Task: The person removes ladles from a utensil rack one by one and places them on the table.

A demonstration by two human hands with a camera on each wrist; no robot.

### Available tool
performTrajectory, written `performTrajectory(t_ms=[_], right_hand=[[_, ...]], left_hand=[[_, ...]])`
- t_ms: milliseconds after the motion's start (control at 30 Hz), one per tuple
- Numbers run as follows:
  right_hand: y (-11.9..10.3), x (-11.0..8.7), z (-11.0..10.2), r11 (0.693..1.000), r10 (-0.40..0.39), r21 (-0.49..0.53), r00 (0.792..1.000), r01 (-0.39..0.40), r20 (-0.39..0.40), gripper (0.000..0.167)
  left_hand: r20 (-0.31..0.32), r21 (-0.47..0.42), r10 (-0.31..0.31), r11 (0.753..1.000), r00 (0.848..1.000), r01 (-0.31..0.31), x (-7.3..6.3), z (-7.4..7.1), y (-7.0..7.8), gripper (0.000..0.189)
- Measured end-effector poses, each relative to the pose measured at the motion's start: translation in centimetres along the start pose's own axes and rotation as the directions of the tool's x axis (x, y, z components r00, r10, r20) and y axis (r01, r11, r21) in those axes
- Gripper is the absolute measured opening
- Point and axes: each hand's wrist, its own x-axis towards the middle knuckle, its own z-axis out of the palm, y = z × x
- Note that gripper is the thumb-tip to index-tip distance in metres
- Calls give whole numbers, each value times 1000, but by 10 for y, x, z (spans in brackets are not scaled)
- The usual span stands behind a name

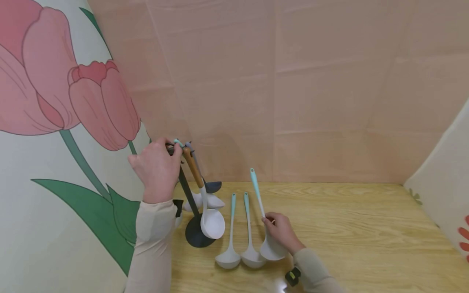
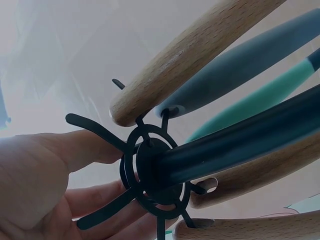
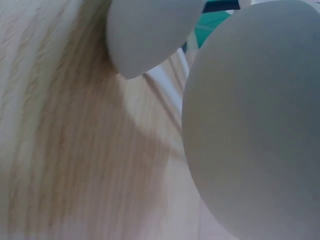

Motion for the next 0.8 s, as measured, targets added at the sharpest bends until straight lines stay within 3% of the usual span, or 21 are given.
performTrajectory(t_ms=[300,567,800], right_hand=[[20,0,4,999,31,-45,999,-30,19,12],[34,-1,3,992,101,-84,993,-96,61,15],[41,-3,4,991,71,-117,994,-62,78,13]], left_hand=[[-22,11,10,1000,1000,-10,1,1,-1,24],[-1,17,-1,1000,1000,1,0,0,0,25],[-17,1,2,1000,1000,-2,0,0,1,23]])
